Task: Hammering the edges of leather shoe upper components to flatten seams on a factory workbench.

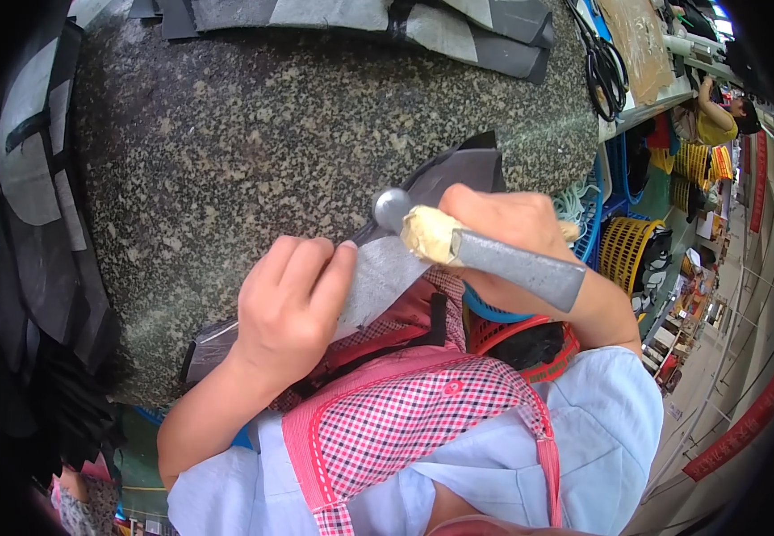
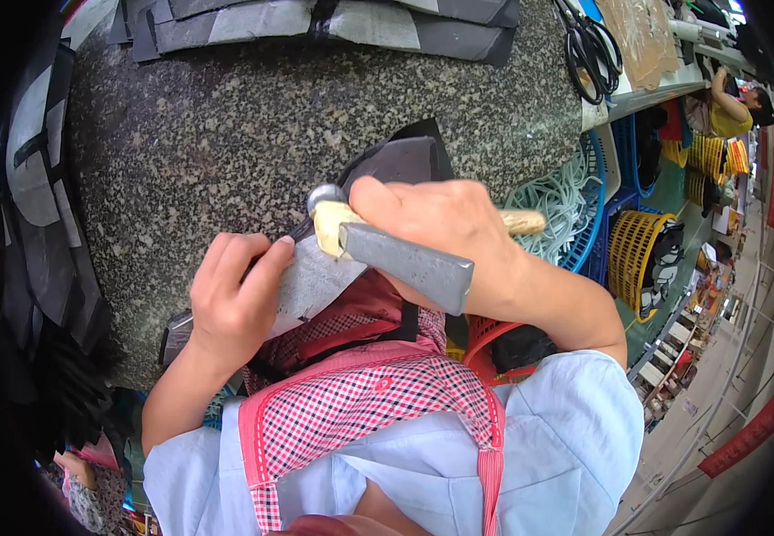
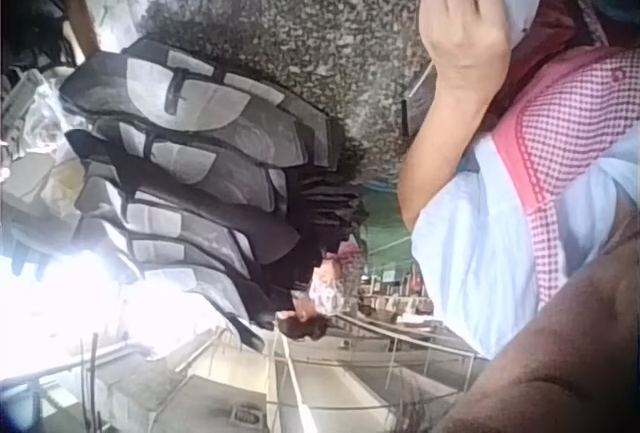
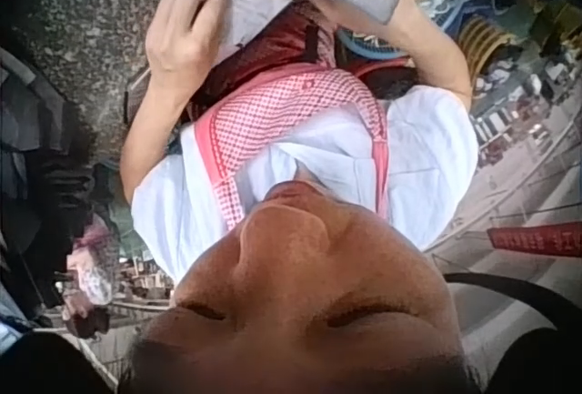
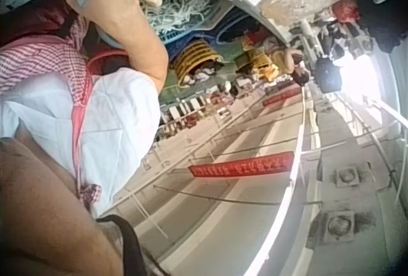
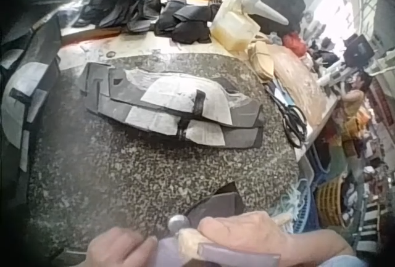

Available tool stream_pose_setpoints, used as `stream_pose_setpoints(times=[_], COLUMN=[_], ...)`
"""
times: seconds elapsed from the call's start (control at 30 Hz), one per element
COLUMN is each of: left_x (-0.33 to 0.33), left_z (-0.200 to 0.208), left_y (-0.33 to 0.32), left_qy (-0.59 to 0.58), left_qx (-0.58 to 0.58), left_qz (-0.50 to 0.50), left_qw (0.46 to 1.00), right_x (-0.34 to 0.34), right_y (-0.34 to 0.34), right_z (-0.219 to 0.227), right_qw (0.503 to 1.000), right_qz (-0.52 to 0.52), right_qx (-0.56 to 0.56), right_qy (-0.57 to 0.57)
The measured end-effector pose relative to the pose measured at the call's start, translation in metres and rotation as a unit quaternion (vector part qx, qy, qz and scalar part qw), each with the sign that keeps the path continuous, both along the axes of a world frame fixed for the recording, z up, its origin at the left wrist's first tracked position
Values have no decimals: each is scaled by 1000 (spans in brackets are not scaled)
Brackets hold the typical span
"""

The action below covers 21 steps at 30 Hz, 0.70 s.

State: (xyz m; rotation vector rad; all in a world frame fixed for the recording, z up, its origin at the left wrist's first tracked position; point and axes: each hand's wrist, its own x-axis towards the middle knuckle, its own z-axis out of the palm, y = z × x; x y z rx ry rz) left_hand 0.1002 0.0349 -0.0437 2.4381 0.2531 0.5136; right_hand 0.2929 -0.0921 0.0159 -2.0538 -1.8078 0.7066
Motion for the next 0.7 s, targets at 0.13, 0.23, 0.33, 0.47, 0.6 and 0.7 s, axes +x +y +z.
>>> stream_pose_setpoints(times=[0.13, 0.23, 0.33, 0.47, 0.6, 0.7], left_x=[1, 1, -7, -12, -12, -17], left_z=[6, 7, 6, 7, 6, 8], left_y=[-4, 2, 9, 3, 4, 12], left_qy=[5, 11, 23, 15, 6, 37], left_qx=[77, 13, -87, 6, 62, -71], left_qz=[-14, -7, 13, -22, -42, -4], left_qw=[997, 1000, 996, 1000, 997, 997], right_x=[-5, -14, -12, -14, -24, -24], right_y=[3, 4, 1, 5, 9, 6], right_z=[10, -1, -5, 0, 3, -2], right_qw=[990, 997, 999, 999, 996, 998], right_qz=[4, 48, 33, 26, 25, 41], right_qx=[142, 22, 26, 26, 69, 14], right_qy=[-1, -50, -21, -33, -41, -35])
